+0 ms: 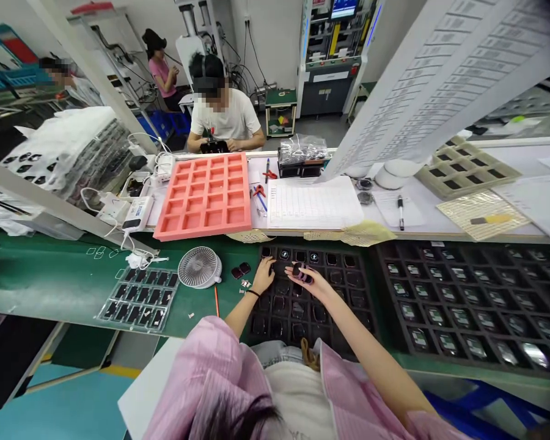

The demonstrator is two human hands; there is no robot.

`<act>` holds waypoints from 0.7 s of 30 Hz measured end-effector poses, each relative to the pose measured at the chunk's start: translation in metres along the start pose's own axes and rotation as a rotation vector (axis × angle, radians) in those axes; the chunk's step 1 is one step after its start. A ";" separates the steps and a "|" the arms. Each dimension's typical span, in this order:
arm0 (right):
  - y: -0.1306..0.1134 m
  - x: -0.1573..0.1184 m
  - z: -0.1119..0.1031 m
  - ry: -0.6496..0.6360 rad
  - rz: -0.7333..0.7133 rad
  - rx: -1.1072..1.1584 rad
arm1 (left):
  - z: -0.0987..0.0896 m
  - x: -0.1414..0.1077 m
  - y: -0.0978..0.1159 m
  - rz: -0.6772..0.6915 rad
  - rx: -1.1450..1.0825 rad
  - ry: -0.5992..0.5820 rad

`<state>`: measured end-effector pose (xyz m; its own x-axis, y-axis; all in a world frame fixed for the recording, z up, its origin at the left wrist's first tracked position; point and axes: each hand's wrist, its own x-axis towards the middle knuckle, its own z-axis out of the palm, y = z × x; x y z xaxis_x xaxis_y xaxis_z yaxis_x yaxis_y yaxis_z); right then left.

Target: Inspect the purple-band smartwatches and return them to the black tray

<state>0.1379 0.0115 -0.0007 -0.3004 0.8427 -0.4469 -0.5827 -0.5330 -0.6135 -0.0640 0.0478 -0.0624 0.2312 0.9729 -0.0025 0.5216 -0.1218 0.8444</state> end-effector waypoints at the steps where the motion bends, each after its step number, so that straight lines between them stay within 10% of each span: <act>1: 0.001 0.009 -0.004 -0.005 0.016 0.000 | 0.000 0.000 -0.002 0.010 0.003 -0.023; 10: 0.014 0.047 -0.035 0.080 0.098 -0.077 | 0.009 0.022 0.021 0.238 -0.116 -0.406; 21: 0.009 0.047 -0.073 0.226 0.003 -0.257 | 0.018 0.036 0.001 0.205 0.098 -0.366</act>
<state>0.1739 0.0414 -0.0747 -0.1105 0.8182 -0.5642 -0.3638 -0.5616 -0.7431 -0.0402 0.0787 -0.0716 0.6051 0.7949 -0.0441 0.5058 -0.3410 0.7924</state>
